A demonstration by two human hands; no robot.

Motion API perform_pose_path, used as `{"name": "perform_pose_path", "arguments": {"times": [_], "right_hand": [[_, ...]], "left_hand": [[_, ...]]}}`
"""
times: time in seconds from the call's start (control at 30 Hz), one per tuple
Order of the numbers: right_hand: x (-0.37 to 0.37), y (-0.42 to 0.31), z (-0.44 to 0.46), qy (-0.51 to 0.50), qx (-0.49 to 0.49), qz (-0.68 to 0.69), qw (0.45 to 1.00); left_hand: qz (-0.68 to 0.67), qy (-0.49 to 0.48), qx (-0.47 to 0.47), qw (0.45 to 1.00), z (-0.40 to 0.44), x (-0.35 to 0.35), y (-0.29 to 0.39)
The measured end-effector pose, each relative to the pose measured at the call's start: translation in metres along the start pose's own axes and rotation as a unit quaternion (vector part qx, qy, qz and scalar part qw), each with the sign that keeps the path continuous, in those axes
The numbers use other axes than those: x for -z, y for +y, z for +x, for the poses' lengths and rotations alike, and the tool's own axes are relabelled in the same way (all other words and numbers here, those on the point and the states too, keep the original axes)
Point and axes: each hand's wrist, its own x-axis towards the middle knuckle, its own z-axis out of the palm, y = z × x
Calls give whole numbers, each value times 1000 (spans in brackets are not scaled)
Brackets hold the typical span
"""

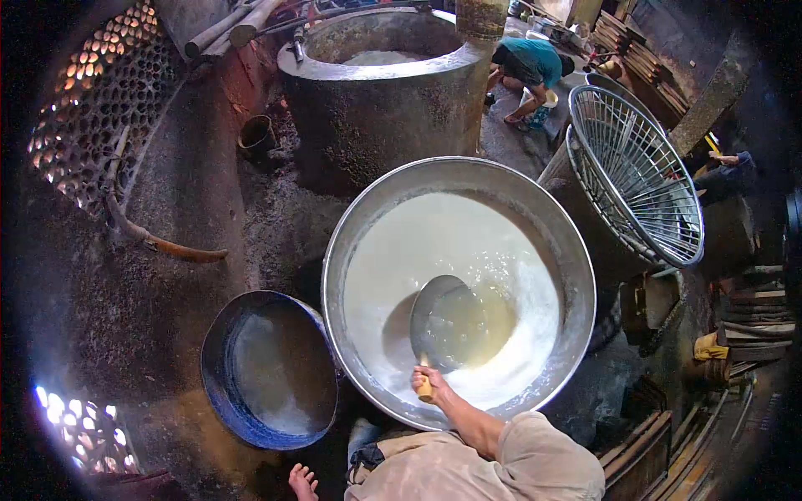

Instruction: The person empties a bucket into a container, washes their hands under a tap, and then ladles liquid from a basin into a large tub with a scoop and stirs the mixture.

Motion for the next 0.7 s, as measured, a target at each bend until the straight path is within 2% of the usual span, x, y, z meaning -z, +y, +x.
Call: {"name": "perform_pose_path", "arguments": {"times": [0.07, 0.1, 0.13, 0.17, 0.2, 0.23, 0.3, 0.33, 0.37, 0.4, 0.43, 0.47, 0.5, 0.53, 0.57, 0.6, 0.63, 0.67, 0.7], "right_hand": [[-32, 22, -11, -58, -134, 117, 982], [-48, 35, -21, -55, -134, 114, 983], [-64, 46, -30, -62, -148, 35, 986], [-75, 59, -36, -68, -162, -45, 983], [-80, 70, -41, -56, -163, -141, 975], [-97, 87, -47, -49, -168, -143, 974], [-142, 118, -50, -124, -259, -285, 915], [-151, 132, -37, -91, -222, -383, 892], [-161, 144, -22, -96, -205, -475, 850], [-195, 163, -16, -51, -132, -605, 783], [-189, 171, 17, -15, -84, -686, 723], [-193, 179, 49, 5, -33, -765, 643], [-194, 179, 81, 4, -6, -793, 609], [-213, 190, 106, 35, 42, -846, 530], [-170, 168, 171, -10, 159, -877, 454], [-142, 144, 225, -13, 268, -927, 263], [-156, 156, 250, 56, 288, -922, 252], [-162, 165, 267, 135, 238, -858, 435], [-168, 173, 284, 227, 219, -741, 593]], "left_hand": [[-20, -15, 6, 1000, 17, 14, -32], [-40, -25, 11, 999, 25, 20, -42], [-11, 29, 53, 998, 31, 19, -50], [-25, -5, 26, 999, 27, 30, -63], [-44, 9, 50, 998, 29, 34, -73], [-63, 26, 76, 995, 31, 39, -83], [-83, 21, 90, 992, 32, 55, -102], [-102, 14, 96, 990, 31, 60, -109], [-111, 22, 108, 988, 20, 58, -101], [-124, 51, 127, 983, 6, 56, -82], [-141, 85, 148, 975, -1, 66, -81], [-173, 64, 142, 972, 14, 75, -103], [-207, 48, 134, 968, 25, 84, -119], [-223, 34, 135, 965, 25, 97, -127], [-239, 18, 132, 962, 23, 103, -120], [-233, 51, 150, 959, 21, 109, -116], [-246, 70, 161, 953, 17, 121, -121], [-259, 73, 150, 951, 12, 132, -123], [-272, 74, 139, 949, 9, 138, -127]]}}
